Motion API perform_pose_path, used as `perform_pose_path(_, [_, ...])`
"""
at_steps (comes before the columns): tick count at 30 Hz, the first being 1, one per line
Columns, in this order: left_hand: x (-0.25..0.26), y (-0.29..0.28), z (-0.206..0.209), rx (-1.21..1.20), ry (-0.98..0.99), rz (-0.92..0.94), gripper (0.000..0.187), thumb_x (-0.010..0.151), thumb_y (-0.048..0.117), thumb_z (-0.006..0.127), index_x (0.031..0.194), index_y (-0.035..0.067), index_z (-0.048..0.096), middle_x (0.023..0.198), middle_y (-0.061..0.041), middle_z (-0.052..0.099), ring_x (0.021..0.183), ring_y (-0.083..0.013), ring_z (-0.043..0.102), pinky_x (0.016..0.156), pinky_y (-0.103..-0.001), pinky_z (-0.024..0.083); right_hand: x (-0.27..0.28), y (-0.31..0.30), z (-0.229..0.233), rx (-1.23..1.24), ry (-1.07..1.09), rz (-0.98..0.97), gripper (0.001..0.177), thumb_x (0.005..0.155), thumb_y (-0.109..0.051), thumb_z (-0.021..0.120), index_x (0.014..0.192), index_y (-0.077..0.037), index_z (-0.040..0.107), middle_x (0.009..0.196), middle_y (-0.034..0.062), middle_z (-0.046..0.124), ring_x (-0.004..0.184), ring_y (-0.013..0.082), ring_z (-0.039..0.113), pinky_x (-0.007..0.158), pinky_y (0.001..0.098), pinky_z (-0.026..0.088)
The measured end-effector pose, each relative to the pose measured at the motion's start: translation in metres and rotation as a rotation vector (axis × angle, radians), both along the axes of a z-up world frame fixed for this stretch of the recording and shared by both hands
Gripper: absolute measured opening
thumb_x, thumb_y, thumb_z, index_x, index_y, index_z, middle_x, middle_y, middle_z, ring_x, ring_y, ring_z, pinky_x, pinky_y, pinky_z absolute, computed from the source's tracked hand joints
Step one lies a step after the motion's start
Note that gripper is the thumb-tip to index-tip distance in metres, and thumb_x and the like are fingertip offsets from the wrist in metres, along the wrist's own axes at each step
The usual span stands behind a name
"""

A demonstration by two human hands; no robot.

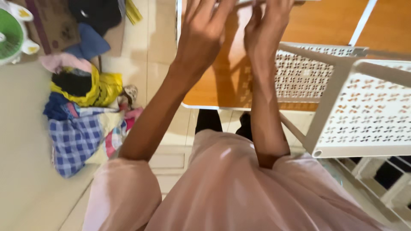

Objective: The person assembles a white plastic shelving unit by inserting cylindrical rods into the corner holes of perforated trays. They stack the trays and secure them with the rods to form a multi-tiered structure.

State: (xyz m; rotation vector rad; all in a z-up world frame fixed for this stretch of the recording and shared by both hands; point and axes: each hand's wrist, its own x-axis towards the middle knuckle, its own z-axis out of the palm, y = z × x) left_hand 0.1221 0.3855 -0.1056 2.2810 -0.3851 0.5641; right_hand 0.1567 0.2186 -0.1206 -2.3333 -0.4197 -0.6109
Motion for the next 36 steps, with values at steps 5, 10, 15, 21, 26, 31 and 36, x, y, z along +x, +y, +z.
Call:
perform_pose_path(5, [-0.046,-0.001,0.111,-0.076,-0.030,0.057,0.034,0.092,-0.016,0.067,0.122,-0.001,0.063,0.123,-0.012,0.063,0.115,-0.0298,0.065,0.098,-0.039,0.054,-0.051,0.019,0.073,0.153,0.215,0.091,0.033,0.101,0.013,0.064,0.128,-0.004,0.060,0.120,0.0152,0.062,0.110,0.0325,0.067,0.094,0.0404,0.057])
perform_pose_path(10, [-0.090,-0.016,0.190,-0.233,-0.044,0.046,0.029,0.099,-0.018,0.066,0.124,-0.002,0.062,0.123,-0.012,0.064,0.112,-0.0280,0.066,0.094,-0.031,0.060,-0.103,0.012,0.143,0.219,0.257,0.237,0.025,0.108,0.010,0.063,0.129,-0.003,0.057,0.114,0.0131,0.063,0.099,0.0274,0.070,0.088,0.0362,0.060])
perform_pose_path(15, [-0.123,-0.041,0.236,-0.216,-0.115,-0.004,0.036,0.104,-0.015,0.068,0.135,0.000,0.059,0.129,-0.011,0.063,0.117,-0.0258,0.065,0.099,-0.031,0.058,-0.130,-0.025,0.197,0.216,0.312,0.292,0.030,0.105,0.010,0.063,0.132,-0.001,0.056,0.114,0.0163,0.065,0.082,0.0253,0.070,0.070,0.0340,0.056])
perform_pose_path(21, [-0.144,-0.081,0.269,-0.132,-0.128,-0.126,0.041,0.101,-0.012,0.073,0.138,-0.003,0.058,0.128,-0.013,0.063,0.114,-0.0277,0.066,0.098,-0.033,0.058,-0.151,-0.086,0.226,0.139,0.265,0.342,0.035,0.103,0.009,0.065,0.135,0.001,0.054,0.111,0.0191,0.067,0.096,0.0324,0.070,0.080,0.0395,0.055])
perform_pose_path(26, [-0.155,-0.114,0.288,-0.176,-0.120,-0.226,0.039,0.104,-0.008,0.075,0.139,0.000,0.059,0.129,-0.011,0.064,0.112,-0.0256,0.067,0.095,-0.031,0.060,-0.170,-0.134,0.234,0.165,0.322,0.421,0.035,0.097,0.007,0.069,0.130,0.003,0.058,0.112,0.0204,0.069,0.101,0.0337,0.072,0.086,0.0398,0.058])
perform_pose_path(31, [-0.152,-0.134,0.275,-0.013,-0.075,-0.130,0.028,0.104,0.005,0.085,0.125,0.002,0.067,0.116,-0.012,0.071,0.094,-0.0276,0.069,0.076,-0.037,0.056,-0.164,-0.197,0.225,0.416,0.354,0.557,0.020,0.111,0.007,0.061,0.130,0.003,0.056,0.123,0.0147,0.069,0.114,0.0235,0.071,0.102,0.0339,0.060])
perform_pose_path(36, [-0.172,-0.146,0.243,-0.208,0.139,-0.203,0.016,0.112,0.005,0.079,0.120,0.003,0.066,0.105,-0.010,0.072,0.091,-0.0249,0.072,0.080,-0.036,0.055,-0.166,-0.254,0.214,0.543,0.480,0.461,0.010,0.117,-0.001,0.064,0.126,0.003,0.061,0.106,0.0105,0.069,0.096,0.0163,0.068,0.083,0.0269,0.058])
